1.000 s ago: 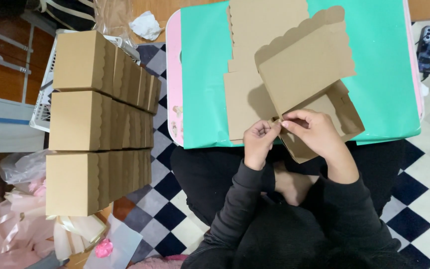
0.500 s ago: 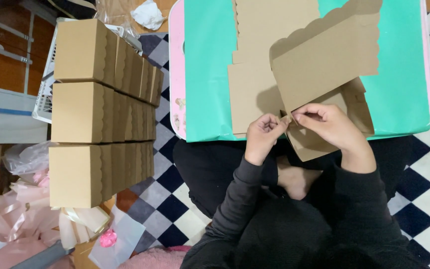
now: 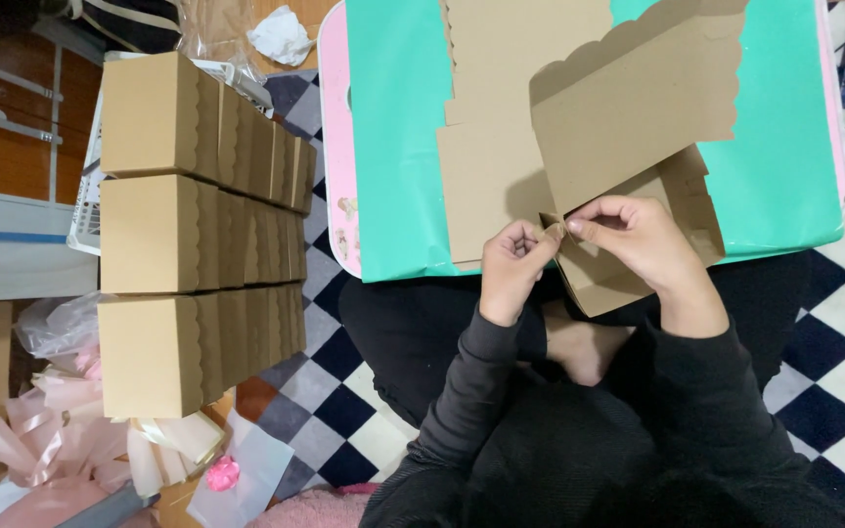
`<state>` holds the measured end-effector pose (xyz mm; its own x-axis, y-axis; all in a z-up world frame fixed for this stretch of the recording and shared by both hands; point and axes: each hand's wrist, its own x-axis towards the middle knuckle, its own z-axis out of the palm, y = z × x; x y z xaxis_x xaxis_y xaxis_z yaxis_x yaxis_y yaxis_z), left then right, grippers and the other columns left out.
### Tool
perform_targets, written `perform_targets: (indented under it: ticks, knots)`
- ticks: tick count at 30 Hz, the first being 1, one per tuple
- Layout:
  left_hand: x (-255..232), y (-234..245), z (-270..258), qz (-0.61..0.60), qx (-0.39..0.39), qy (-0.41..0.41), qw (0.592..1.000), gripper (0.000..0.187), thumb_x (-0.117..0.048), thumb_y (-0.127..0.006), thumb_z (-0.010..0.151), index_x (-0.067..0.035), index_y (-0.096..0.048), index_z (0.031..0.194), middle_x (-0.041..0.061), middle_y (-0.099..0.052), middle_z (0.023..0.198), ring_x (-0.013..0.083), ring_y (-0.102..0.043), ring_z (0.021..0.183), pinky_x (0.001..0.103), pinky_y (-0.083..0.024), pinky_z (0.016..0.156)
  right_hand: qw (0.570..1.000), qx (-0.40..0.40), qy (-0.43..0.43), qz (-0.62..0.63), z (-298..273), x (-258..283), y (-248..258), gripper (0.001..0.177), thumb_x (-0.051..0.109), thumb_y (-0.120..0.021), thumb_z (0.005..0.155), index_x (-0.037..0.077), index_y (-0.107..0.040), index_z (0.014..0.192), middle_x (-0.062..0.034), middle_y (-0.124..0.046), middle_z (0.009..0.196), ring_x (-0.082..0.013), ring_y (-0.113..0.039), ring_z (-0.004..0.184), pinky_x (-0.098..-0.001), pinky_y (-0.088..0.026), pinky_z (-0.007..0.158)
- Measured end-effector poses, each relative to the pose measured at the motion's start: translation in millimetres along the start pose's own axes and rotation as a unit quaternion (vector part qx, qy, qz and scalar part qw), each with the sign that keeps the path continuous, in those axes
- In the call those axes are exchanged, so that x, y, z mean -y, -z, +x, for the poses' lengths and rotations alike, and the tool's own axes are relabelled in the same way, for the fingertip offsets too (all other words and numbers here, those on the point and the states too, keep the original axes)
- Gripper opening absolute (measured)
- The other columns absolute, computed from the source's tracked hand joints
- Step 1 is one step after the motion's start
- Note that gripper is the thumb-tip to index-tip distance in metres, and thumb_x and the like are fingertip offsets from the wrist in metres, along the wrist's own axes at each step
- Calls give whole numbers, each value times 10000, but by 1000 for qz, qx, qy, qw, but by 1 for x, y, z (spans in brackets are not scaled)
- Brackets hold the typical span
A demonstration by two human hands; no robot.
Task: The person assembles a flat-packed cardboard box by folding the side flaps and tucking the tabs into slots to form the box structure. The person works on a small table placed on the floor, handling the cardboard piece by hand.
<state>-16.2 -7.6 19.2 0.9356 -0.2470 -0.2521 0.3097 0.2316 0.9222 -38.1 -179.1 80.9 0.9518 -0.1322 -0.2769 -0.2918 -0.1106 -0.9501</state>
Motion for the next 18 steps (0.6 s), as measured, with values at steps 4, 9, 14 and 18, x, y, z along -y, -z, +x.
perform_targets:
  ticks: [4,9,14,18]
  knots:
    - [10,0,2,-4,-1,-3,1000,216,-163,-789,902,-61,-653,769,20,-569,584,23,-534,465,144,-378,449,1000,-1,-1,6,-3,-1,-2,169,120,-793,920,23,-773,1057,-95,-751,882,-97,-661,834,-265,-562,774]
    - [12,-2,1,-18,4,-1,1000,197,-122,-784,877,-63,-637,760,20,-541,583,28,-524,462,150,-371,452,1000,7,1,-21,-7,0,-2,242,80,-800,890,-30,-751,1100,-158,-749,923,-153,-659,851,-327,-567,797]
    - [19,3,4,-15,-7,-9,1000,216,-137,-786,894,-64,-636,757,13,-536,580,24,-524,473,149,-372,471,1000,-13,9,24,-15,5,-10,273,37,-805,865,-46,-729,1114,-181,-745,1023,-170,-687,914,-311,-562,849]
    - [21,3,6,-10,-3,-8,1000,187,-135,-782,884,-59,-653,772,21,-553,585,31,-540,488,153,-387,481,997,-43,54,-33,-26,17,-15,291,25,-818,861,-11,-742,1139,-157,-748,1073,-194,-717,962,-336,-576,886]
